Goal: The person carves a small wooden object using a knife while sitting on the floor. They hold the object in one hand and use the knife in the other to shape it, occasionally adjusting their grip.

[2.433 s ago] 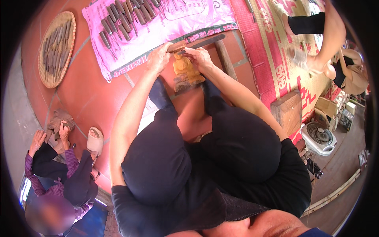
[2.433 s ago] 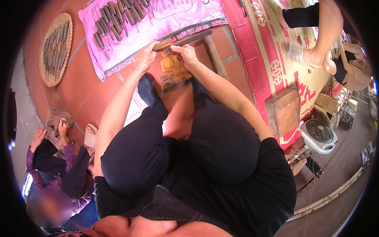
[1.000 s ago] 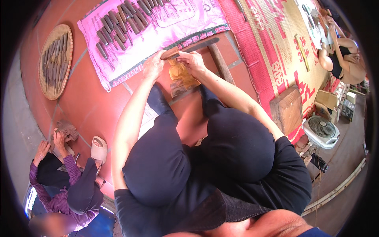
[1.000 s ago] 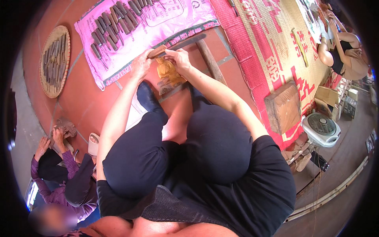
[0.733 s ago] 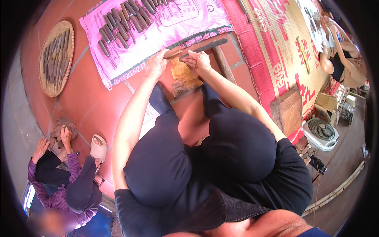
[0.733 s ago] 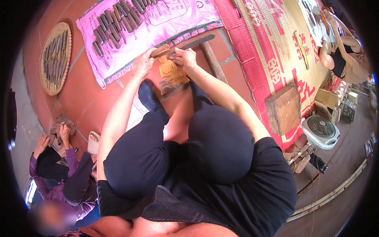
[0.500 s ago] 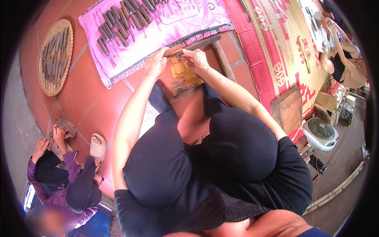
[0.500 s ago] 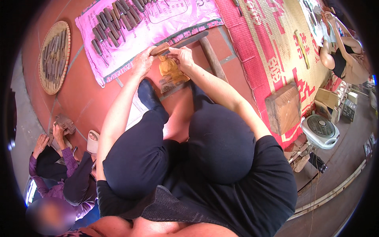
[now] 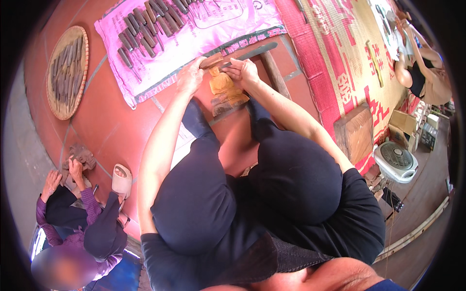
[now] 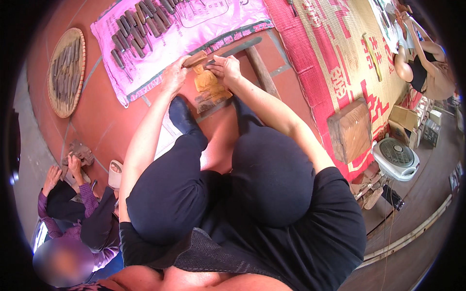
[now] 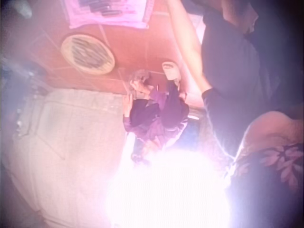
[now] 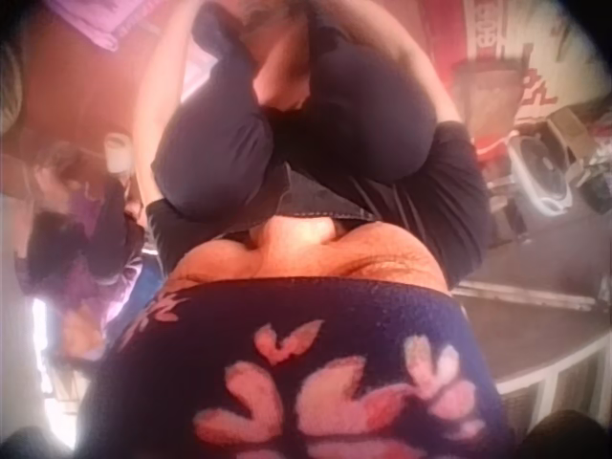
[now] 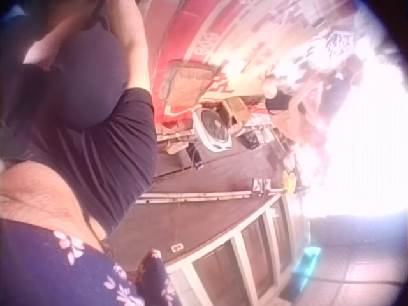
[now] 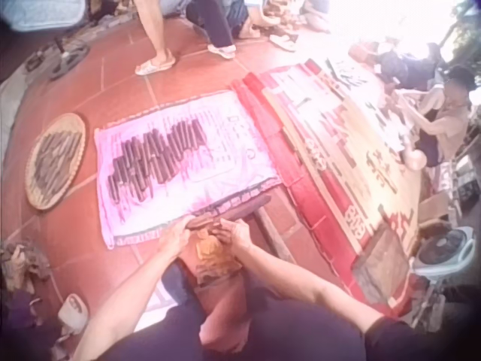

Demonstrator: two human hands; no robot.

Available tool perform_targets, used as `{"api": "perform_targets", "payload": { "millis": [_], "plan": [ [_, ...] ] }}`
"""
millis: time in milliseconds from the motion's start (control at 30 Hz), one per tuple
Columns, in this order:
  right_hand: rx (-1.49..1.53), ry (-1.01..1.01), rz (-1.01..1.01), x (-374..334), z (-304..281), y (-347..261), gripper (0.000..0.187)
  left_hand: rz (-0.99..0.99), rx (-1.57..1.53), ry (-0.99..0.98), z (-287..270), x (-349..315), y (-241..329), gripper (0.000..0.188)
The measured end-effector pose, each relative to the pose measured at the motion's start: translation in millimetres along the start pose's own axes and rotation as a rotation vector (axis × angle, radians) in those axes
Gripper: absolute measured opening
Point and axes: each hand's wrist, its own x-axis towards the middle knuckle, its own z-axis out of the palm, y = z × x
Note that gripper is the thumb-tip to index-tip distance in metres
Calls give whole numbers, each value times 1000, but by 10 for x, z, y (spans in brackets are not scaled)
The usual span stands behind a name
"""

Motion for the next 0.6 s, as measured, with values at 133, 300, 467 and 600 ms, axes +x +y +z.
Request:
{"api": "perform_targets", "payload": {
  "millis": [133,300,467,600],
  "plan": [
    [-12,-132,-35,77,-118,51,18,24,-25,-40,63,63,38,41],
    [-35,17,-20,110,-67,16,29,-7,-29,-45,-9,32,25,42],
    [23,-124,24,113,-91,54,28,-13,-34,-51,-39,18,60,42],
    [-45,-50,-12,61,-78,1,27,-42,-54,-68,-37,-2,50,43]
  ]
}}
